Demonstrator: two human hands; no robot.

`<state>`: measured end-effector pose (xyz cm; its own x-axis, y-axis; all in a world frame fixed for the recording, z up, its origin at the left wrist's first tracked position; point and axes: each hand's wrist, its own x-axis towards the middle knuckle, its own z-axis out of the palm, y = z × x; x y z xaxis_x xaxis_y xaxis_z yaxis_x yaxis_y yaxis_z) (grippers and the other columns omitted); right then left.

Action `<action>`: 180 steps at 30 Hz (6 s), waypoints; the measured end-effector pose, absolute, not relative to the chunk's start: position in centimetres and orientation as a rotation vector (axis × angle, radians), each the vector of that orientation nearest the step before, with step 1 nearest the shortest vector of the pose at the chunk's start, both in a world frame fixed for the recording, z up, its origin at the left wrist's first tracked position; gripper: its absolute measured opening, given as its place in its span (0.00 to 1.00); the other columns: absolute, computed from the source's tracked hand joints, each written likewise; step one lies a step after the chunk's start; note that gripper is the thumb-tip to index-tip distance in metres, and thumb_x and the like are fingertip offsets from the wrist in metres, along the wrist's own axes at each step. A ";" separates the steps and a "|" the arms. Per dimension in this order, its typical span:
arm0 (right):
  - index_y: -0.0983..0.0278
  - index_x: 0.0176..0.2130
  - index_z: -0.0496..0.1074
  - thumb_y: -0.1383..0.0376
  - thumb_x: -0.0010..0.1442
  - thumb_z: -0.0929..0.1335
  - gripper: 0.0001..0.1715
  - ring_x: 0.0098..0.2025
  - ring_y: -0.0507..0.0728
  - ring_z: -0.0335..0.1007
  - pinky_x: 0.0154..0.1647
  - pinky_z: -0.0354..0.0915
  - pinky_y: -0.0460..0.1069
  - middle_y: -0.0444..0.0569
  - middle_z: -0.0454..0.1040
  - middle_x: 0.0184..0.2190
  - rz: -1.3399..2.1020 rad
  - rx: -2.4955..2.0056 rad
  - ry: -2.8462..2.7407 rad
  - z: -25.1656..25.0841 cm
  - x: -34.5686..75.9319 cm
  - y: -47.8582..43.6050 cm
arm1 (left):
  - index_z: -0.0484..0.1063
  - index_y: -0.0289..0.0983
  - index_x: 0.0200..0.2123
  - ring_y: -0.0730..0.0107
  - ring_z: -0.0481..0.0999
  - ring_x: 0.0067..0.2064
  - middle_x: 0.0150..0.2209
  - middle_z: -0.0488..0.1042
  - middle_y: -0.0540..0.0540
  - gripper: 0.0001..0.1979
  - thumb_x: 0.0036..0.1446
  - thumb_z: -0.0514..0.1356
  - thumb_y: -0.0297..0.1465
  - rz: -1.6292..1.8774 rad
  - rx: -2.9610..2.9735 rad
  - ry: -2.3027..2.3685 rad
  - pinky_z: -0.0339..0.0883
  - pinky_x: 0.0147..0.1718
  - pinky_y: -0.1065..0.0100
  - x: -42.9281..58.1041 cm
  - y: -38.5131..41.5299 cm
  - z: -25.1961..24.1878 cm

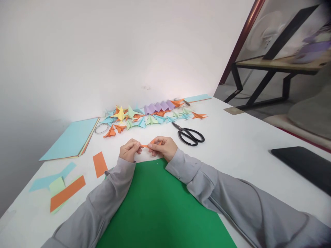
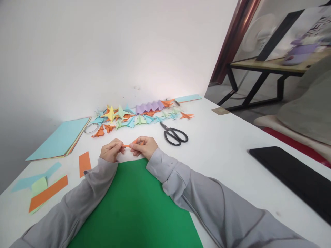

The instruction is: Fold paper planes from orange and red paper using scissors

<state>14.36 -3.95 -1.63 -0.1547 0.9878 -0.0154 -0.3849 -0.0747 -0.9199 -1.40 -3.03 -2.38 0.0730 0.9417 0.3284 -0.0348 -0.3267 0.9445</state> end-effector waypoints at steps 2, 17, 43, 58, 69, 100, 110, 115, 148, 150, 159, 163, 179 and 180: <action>0.67 0.19 0.71 0.56 0.27 0.79 0.22 0.12 0.46 0.65 0.14 0.62 0.41 0.44 0.74 0.14 1.494 -0.870 -0.988 -1.6 14.4 -4.0 | 0.76 0.36 0.21 0.76 0.67 0.22 0.23 0.67 0.50 0.11 0.50 0.61 0.36 1.413 1.490 0.969 0.60 0.22 0.71 -1.3 -3.1 -2.5; 0.67 0.23 0.72 0.57 0.30 0.79 0.23 0.15 0.48 0.67 0.17 0.64 0.43 0.45 0.74 0.15 1.504 -0.880 -1.088 -1.5 14.7 -4.4 | 0.72 0.35 0.21 0.75 0.68 0.22 0.19 0.69 0.51 0.13 0.47 0.64 0.39 1.372 1.626 0.963 0.61 0.24 0.72 -1.1 -4.0 -1.5; 0.64 0.19 0.75 0.53 0.33 0.77 0.18 0.20 0.49 0.62 0.20 0.61 0.46 0.44 0.72 0.18 1.256 -0.891 -1.146 -1.7 14.3 -4.3 | 0.76 0.33 0.22 0.70 0.77 0.22 0.20 0.77 0.46 0.11 0.33 0.72 0.31 1.376 1.313 1.049 0.72 0.25 0.70 0.2 -5.3 -0.9; 0.65 0.23 0.72 0.46 0.34 0.75 0.27 0.22 0.50 0.67 0.18 0.63 0.44 0.45 0.73 0.20 1.482 -0.859 -0.935 -1.8 14.7 -3.9 | 0.74 0.33 0.20 0.72 0.75 0.20 0.18 0.76 0.48 0.16 0.27 0.74 0.34 1.325 1.081 1.117 0.69 0.22 0.74 -0.3 -5.0 -0.4; 0.65 0.18 0.70 0.51 0.29 0.77 0.24 0.16 0.48 0.65 0.21 0.64 0.45 0.41 0.70 0.12 1.435 -0.867 -1.116 -1.6 14.2 -4.5 | 0.73 0.33 0.23 0.73 0.76 0.22 0.19 0.76 0.49 0.19 0.27 0.74 0.34 1.304 1.034 1.010 0.72 0.26 0.73 -0.2 -5.0 -0.8; 0.63 0.33 0.78 0.61 0.46 0.71 0.12 0.30 0.54 0.71 0.26 0.65 0.46 0.49 0.77 0.29 0.860 -0.978 -1.269 -2.8 14.9 -4.2 | 0.71 0.33 0.21 0.75 0.75 0.20 0.20 0.77 0.48 0.18 0.26 0.74 0.31 1.458 0.926 0.996 0.71 0.23 0.76 -0.4 -4.3 -1.1; 0.61 0.37 0.78 0.61 0.51 0.68 0.13 0.34 0.55 0.73 0.30 0.67 0.48 0.49 0.78 0.33 0.739 -0.985 -1.394 -2.9 15.0 -4.5 | 0.71 0.33 0.22 0.75 0.75 0.19 0.20 0.77 0.48 0.18 0.26 0.74 0.30 1.494 0.943 1.029 0.71 0.21 0.76 -0.6 -4.1 -1.3; 0.60 0.41 0.77 0.61 0.54 0.65 0.16 0.36 0.56 0.73 0.33 0.68 0.49 0.50 0.79 0.36 0.723 -0.982 -1.463 -3.0 15.0 -4.6 | 0.71 0.33 0.21 0.74 0.76 0.20 0.20 0.77 0.48 0.17 0.27 0.74 0.29 1.504 0.897 1.010 0.72 0.21 0.76 -0.5 -4.1 -1.2; 0.69 0.19 0.71 0.67 0.44 0.73 0.09 0.14 0.50 0.69 0.12 0.66 0.42 0.47 0.74 0.16 1.779 -0.928 -0.961 -0.9 15.1 -4.4 | 0.73 0.33 0.27 0.72 0.77 0.26 0.24 0.78 0.48 0.20 0.26 0.74 0.30 1.471 1.094 0.996 0.72 0.29 0.72 -0.1 -4.5 -1.2; 0.69 0.19 0.72 0.67 0.44 0.73 0.09 0.14 0.50 0.69 0.12 0.66 0.42 0.46 0.74 0.16 1.783 -0.908 -0.960 -0.9 15.1 -4.4 | 0.74 0.33 0.27 0.73 0.77 0.26 0.24 0.78 0.47 0.19 0.26 0.74 0.29 1.478 1.128 0.994 0.71 0.28 0.73 0.1 -4.5 -1.2; 0.70 0.18 0.71 0.64 0.37 0.77 0.14 0.14 0.49 0.67 0.12 0.64 0.41 0.46 0.73 0.16 1.797 -0.884 -1.020 -1.5 15.4 -4.1 | 0.74 0.32 0.24 0.75 0.72 0.18 0.20 0.76 0.48 0.15 0.31 0.72 0.33 1.400 1.244 1.123 0.68 0.19 0.73 0.7 -5.3 -0.6; 0.69 0.18 0.70 0.62 0.33 0.78 0.18 0.14 0.49 0.67 0.12 0.65 0.41 0.45 0.73 0.15 1.786 -0.890 -1.033 -1.6 15.5 -4.0 | 0.74 0.32 0.23 0.73 0.73 0.18 0.19 0.76 0.47 0.16 0.31 0.72 0.34 1.363 1.206 1.140 0.69 0.19 0.72 0.7 -5.4 -0.4; 0.68 0.16 0.69 0.60 0.29 0.78 0.20 0.13 0.49 0.67 0.11 0.64 0.41 0.43 0.72 0.14 1.681 -0.926 -1.074 -1.5 15.2 -4.3 | 0.73 0.32 0.22 0.74 0.73 0.18 0.18 0.76 0.47 0.16 0.31 0.72 0.34 1.328 1.131 1.044 0.68 0.19 0.74 0.6 -5.2 -0.8; 0.68 0.16 0.69 0.60 0.29 0.78 0.20 0.13 0.49 0.67 0.11 0.64 0.41 0.43 0.72 0.14 1.678 -0.933 -1.075 -1.5 15.2 -4.3 | 0.73 0.31 0.22 0.74 0.73 0.18 0.19 0.76 0.46 0.16 0.31 0.72 0.33 1.328 1.121 1.042 0.68 0.19 0.74 0.5 -5.2 -0.9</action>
